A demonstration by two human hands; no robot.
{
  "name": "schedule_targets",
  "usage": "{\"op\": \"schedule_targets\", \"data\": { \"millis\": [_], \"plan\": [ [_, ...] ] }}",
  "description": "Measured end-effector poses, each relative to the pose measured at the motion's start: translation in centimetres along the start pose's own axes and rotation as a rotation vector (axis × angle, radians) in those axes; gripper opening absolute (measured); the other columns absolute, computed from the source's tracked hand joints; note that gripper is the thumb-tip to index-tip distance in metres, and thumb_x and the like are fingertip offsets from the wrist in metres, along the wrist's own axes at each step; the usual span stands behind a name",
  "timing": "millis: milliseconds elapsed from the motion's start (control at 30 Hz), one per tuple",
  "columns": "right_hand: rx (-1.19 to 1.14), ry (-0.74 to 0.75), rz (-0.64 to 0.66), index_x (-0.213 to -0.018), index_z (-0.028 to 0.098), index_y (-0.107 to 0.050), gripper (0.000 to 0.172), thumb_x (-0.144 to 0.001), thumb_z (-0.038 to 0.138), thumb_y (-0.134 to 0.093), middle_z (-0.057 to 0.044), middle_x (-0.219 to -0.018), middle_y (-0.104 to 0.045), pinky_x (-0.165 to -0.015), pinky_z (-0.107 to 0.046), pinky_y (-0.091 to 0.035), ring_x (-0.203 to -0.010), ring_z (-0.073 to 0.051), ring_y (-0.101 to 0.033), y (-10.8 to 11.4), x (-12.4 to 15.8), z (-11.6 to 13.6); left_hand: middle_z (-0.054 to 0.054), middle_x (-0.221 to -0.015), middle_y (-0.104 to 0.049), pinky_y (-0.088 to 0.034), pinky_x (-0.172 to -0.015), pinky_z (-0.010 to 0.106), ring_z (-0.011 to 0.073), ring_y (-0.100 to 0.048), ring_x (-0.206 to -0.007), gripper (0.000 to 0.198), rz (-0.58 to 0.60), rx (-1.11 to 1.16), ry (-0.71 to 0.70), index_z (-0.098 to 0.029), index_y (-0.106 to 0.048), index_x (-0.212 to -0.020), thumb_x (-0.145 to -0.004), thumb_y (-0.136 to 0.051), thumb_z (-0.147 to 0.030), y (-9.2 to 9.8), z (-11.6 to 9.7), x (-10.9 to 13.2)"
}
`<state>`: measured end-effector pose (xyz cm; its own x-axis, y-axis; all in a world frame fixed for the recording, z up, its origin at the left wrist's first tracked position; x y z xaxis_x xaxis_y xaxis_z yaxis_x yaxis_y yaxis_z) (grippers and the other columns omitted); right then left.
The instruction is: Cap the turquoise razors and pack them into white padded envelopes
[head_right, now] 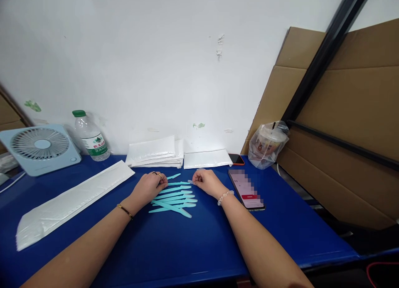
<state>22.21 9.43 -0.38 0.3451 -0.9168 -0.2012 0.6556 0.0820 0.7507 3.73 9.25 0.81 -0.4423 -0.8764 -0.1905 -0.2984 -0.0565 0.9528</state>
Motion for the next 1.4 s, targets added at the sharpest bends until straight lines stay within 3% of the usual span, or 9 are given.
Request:
{"op": "schedule_targets", "data": {
  "millis": [733, 967, 1033, 1167, 1267, 1400],
  "plan": [
    [-0.033, -0.001, 0.076, -0.074, 0.017, -0.066, 0.009, -0.074, 0.014, -0.057, 0.000, -0.067, -0.062, -0.055, -0.020, -0.042, -0.059, -0.011, -0.054, -0.4, 0.2, 0.6, 0.002, -0.082, -0.064, -0.035, -0.066, 0.028, 0.0185, -0.057, -0.082, 0.013, 0.006, -0.009, 0.001, -0.021, -0.063, -0.077, -0.082, -0.053, -0.026, 0.1, 0.0, 0.0],
    [-0.053, 0.060, 0.109, -0.079, 0.019, -0.067, 0.011, -0.077, 0.016, -0.056, 0.000, -0.069, -0.064, -0.057, -0.021, -0.044, -0.061, -0.011, -0.056, -1.1, 0.3, 1.7, 0.001, -0.081, -0.065, -0.038, -0.068, 0.026, 0.0174, -0.058, -0.081, 0.014, 0.043, 0.072, -0.052, -0.021, -0.063, -0.076, -0.081, -0.053, -0.030, -0.3, -0.9, 0.1],
    [-0.013, 0.047, 0.043, -0.083, 0.019, -0.067, 0.014, -0.078, 0.015, -0.055, -0.001, -0.072, -0.065, -0.061, -0.023, -0.045, -0.064, -0.012, -0.057, 0.1, 0.1, 0.5, 0.001, -0.080, -0.065, -0.039, -0.066, 0.026, 0.0177, -0.058, -0.080, 0.019, 0.050, 0.097, -0.041, -0.022, -0.063, -0.077, -0.083, -0.051, -0.036, -0.3, -0.7, 0.1],
    [0.189, -0.024, -0.238, -0.091, 0.017, -0.067, 0.019, -0.080, 0.012, -0.053, -0.005, -0.088, -0.064, -0.076, -0.029, -0.045, -0.078, -0.016, -0.058, 3.7, -0.3, -2.5, 0.005, -0.096, -0.065, -0.043, -0.073, 0.029, 0.0203, -0.058, -0.089, 0.024, -0.031, 0.072, 0.043, -0.022, -0.064, -0.095, -0.083, -0.050, -0.037, 0.1, 1.0, -0.1],
    [0.268, -0.008, -0.197, -0.093, 0.016, -0.067, 0.018, -0.080, 0.013, -0.055, -0.007, -0.092, -0.061, -0.080, -0.030, -0.044, -0.084, -0.017, -0.058, 3.1, -0.8, -2.7, 0.006, -0.102, -0.064, -0.044, -0.077, 0.030, 0.0216, -0.057, -0.095, 0.025, -0.046, 0.075, 0.059, -0.021, -0.063, -0.100, -0.082, -0.052, -0.035, 0.0, 1.6, -0.1],
    [0.277, 0.055, -0.094, -0.082, 0.016, -0.066, 0.012, -0.082, 0.014, -0.054, -0.006, -0.086, -0.060, -0.075, -0.027, -0.044, -0.077, -0.015, -0.057, 1.3, -0.8, -1.1, 0.003, -0.087, -0.064, -0.043, -0.068, 0.027, 0.0185, -0.059, -0.084, 0.016, -0.010, 0.114, 0.037, -0.022, -0.063, -0.085, -0.082, -0.050, -0.030, -0.2, 1.2, 0.0]
  ]
}}
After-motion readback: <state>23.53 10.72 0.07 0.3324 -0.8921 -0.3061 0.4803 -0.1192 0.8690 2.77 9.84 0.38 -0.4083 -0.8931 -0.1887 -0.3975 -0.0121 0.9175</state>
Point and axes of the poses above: each hand's wrist, its own x-axis away from the middle knuckle, its own y-axis out of the back of the hand, z = x × y, the point moved 9 cm from there along -x, towards the middle knuckle
